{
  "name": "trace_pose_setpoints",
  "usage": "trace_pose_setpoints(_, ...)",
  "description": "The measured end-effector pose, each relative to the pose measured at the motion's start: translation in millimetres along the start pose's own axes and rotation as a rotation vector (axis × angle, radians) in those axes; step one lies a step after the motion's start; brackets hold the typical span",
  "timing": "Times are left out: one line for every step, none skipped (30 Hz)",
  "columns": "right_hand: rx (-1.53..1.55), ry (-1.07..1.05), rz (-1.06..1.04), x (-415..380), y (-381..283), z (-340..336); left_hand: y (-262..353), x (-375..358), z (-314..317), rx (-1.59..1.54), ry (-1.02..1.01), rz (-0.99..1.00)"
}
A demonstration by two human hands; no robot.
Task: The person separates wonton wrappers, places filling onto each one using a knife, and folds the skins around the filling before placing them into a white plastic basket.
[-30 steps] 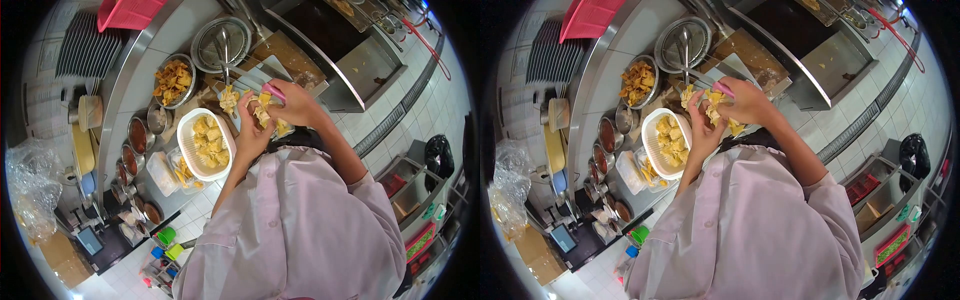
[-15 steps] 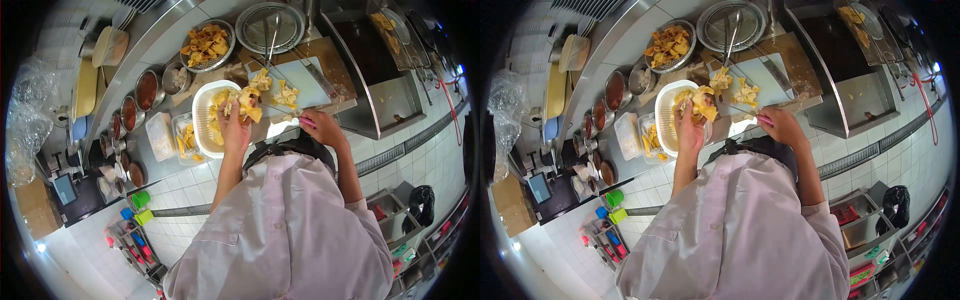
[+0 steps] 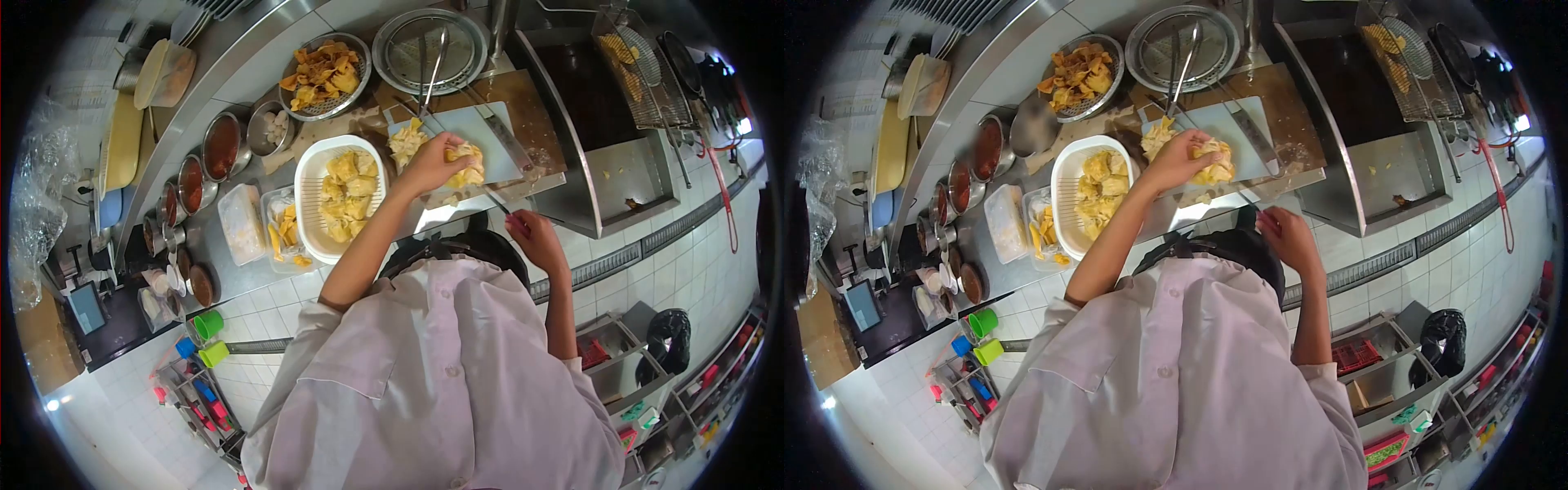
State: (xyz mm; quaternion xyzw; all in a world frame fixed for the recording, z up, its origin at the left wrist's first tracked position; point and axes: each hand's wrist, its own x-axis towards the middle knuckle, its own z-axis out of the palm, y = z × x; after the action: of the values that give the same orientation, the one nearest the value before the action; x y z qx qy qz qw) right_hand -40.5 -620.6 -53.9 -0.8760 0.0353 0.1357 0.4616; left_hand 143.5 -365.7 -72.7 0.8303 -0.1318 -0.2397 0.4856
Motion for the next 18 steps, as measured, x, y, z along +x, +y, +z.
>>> trace_pose_setpoints(0.01, 0.012, 0.014, -6.5, 3.5, -4.4, 5.4, 12.6, 7.2, 0.05, -0.062, 0.005)
trace_pose_setpoints(0.021, 0.022, 0.029, -13.3, 8.1, -6.5, 10.0, 22.5, 14.3, 0.043, -0.097, 0.025)
trace_pose_setpoints(0.032, 0.032, 0.044, -19.5, 12.3, -8.6, 7.9, 32.9, 20.2, 0.025, -0.112, 0.053)
trace_pose_setpoints(0.044, 0.031, 0.079, -24.1, 17.0, -11.7, 5.9, 43.8, 25.5, 0.009, -0.127, 0.081)
trace_pose_setpoints(0.055, 0.05, 0.092, -27.4, 21.8, -14.2, 3.7, 53.9, 31.1, -0.006, -0.143, 0.109)
trace_pose_setpoints(0.066, 0.065, 0.107, -31.0, 24.6, -16.6, 11.3, 58.8, 31.3, 0.086, -0.063, 0.178)
trace_pose_setpoints(0.078, 0.077, 0.12, -33.6, 27.5, -19.2, 11.3, 63.4, 31.9, 0.141, -0.056, 0.161)
trace_pose_setpoints(0.08, 0.073, 0.135, -34.5, 30.2, -22.8, 13.0, 67.8, 30.0, 0.198, -0.047, 0.141)
trace_pose_setpoints(0.074, 0.077, 0.138, -33.9, 34.1, -25.2, 11.4, 71.6, 29.3, 0.254, -0.034, 0.121)
trace_pose_setpoints(0.068, 0.077, 0.139, -32.2, 38.8, -26.3, 8.6, 71.2, 30.0, 0.198, -0.031, 0.169)
trace_pose_setpoints(0.061, 0.073, 0.138, -29.8, 42.7, -28.2, 5.4, 70.2, 31.5, 0.217, 0.03, 0.258)
trace_pose_setpoints(0.077, 0.064, 0.136, -26.9, 44.8, -31.2, 4.3, 64.4, 31.9, 0.237, 0.094, 0.341)
trace_pose_setpoints(0.093, 0.049, 0.133, -23.4, 46.4, -33.3, 1.8, 55.9, 31.3, 0.26, 0.162, 0.419)
trace_pose_setpoints(0.109, 0.03, 0.127, -18.4, 47.5, -35.0, -0.9, 47.3, 30.5, 0.25, 0.194, 0.418)
trace_pose_setpoints(0.092, 0.0, 0.148, -13.8, 46.7, -38.9, 3.4, 35.7, 27.2, 0.243, 0.231, 0.411)
trace_pose_setpoints(0.077, -0.039, 0.16, -8.5, 43.8, -43.6, 4.3, 21.4, 20.7, 0.244, 0.277, 0.397)
trace_pose_setpoints(0.063, -0.088, 0.166, -1.7, 43.4, -44.4, 4.7, 5.3, 12.4, 0.227, 0.261, 0.364)
trace_pose_setpoints(0.125, -0.059, 0.052, 2.5, 55.9, -37.8, 4.7, -10.9, 3.3, 0.211, 0.25, 0.331)
